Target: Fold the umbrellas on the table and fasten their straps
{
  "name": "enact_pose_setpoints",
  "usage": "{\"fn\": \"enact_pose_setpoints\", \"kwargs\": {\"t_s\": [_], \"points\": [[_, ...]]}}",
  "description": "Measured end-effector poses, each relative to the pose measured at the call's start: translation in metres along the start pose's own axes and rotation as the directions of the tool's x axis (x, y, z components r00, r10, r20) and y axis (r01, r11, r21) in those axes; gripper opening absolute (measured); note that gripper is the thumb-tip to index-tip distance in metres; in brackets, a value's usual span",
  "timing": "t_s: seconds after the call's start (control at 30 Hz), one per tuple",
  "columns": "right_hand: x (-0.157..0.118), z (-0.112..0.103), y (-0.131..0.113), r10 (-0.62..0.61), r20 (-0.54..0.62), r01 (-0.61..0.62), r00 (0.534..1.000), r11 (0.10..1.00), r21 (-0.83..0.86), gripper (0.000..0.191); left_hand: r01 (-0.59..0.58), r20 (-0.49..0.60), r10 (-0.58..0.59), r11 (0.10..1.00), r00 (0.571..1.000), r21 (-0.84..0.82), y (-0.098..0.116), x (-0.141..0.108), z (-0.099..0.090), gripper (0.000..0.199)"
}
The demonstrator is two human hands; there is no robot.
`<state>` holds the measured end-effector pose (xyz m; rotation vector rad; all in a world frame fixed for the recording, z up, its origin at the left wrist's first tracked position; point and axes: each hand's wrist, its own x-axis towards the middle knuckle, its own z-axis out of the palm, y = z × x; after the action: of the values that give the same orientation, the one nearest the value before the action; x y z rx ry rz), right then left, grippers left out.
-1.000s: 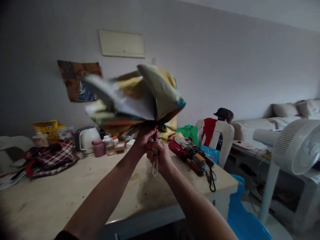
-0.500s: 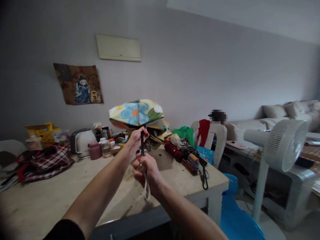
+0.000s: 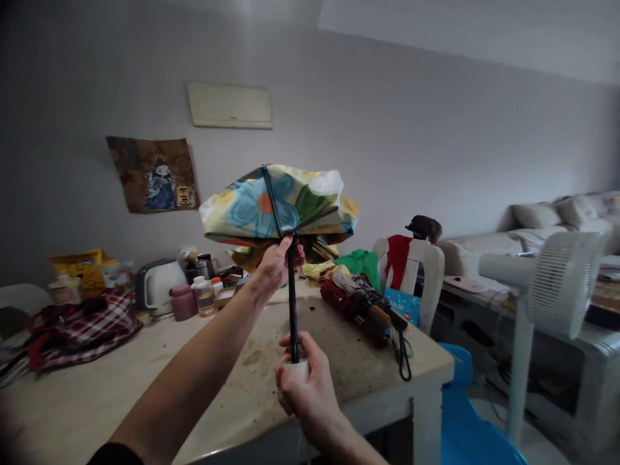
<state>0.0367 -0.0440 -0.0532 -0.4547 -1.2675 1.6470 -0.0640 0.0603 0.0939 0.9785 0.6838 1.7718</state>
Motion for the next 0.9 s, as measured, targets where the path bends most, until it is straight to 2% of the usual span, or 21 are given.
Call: {"fn": "enact_pose_setpoints", "kwargs": {"t_s": [0.1, 0.17, 0.27, 0.33, 0.53, 0.6, 0.7, 0.9], "points": [[0.0, -0.006, 0.0, -0.122, -0.175, 0.065, 0.977, 0.951, -0.303, 0.031, -0.047, -0.045, 0.05, 0.996, 0.998, 0.079, -0.014, -0.001, 0.006, 0.016], [0.002, -0.012, -0.001, -0.258, -0.188, 0.137, 0.948, 0.861, -0.489, 0.029, -0.067, -0.069, 0.075, 0.992, 0.995, 0.103, -0.021, 0.0, 0.011, 0.014], [0.005, -0.019, -0.002, -0.377, -0.156, 0.198, 0.913, 0.744, -0.638, 0.026, -0.083, -0.097, 0.093, 0.992, 0.991, 0.099, -0.025, 0.004, 0.019, 0.016], [0.005, -0.022, -0.001, -0.418, -0.146, 0.221, 0.897, 0.708, -0.671, 0.026, -0.092, -0.087, 0.1, 0.992, 0.991, 0.089, -0.025, 0.007, 0.024, 0.019], [0.004, -0.019, 0.002, -0.471, -0.128, 0.261, 0.873, 0.672, -0.693, 0.03, -0.104, 0.038, 0.103, 0.994, 0.994, 0.028, -0.018, 0.012, 0.039, 0.024], [0.003, -0.017, -0.004, -0.484, -0.113, 0.279, 0.868, 0.663, -0.695, 0.028, -0.089, 0.009, 0.089, 0.996, 0.996, 0.024, -0.016, 0.018, 0.042, 0.024], [0.002, -0.014, -0.018, -0.453, -0.109, 0.269, 0.885, 0.687, -0.676, 0.025, -0.027, -0.091, 0.026, 1.0, 0.996, -0.01, -0.015, 0.033, 0.045, 0.027], [0.001, -0.008, -0.027, -0.391, -0.183, 0.193, 0.902, 0.744, -0.639, 0.029, 0.051, -0.185, -0.067, 0.995, 0.98, -0.088, -0.017, 0.056, 0.04, 0.023]]}}
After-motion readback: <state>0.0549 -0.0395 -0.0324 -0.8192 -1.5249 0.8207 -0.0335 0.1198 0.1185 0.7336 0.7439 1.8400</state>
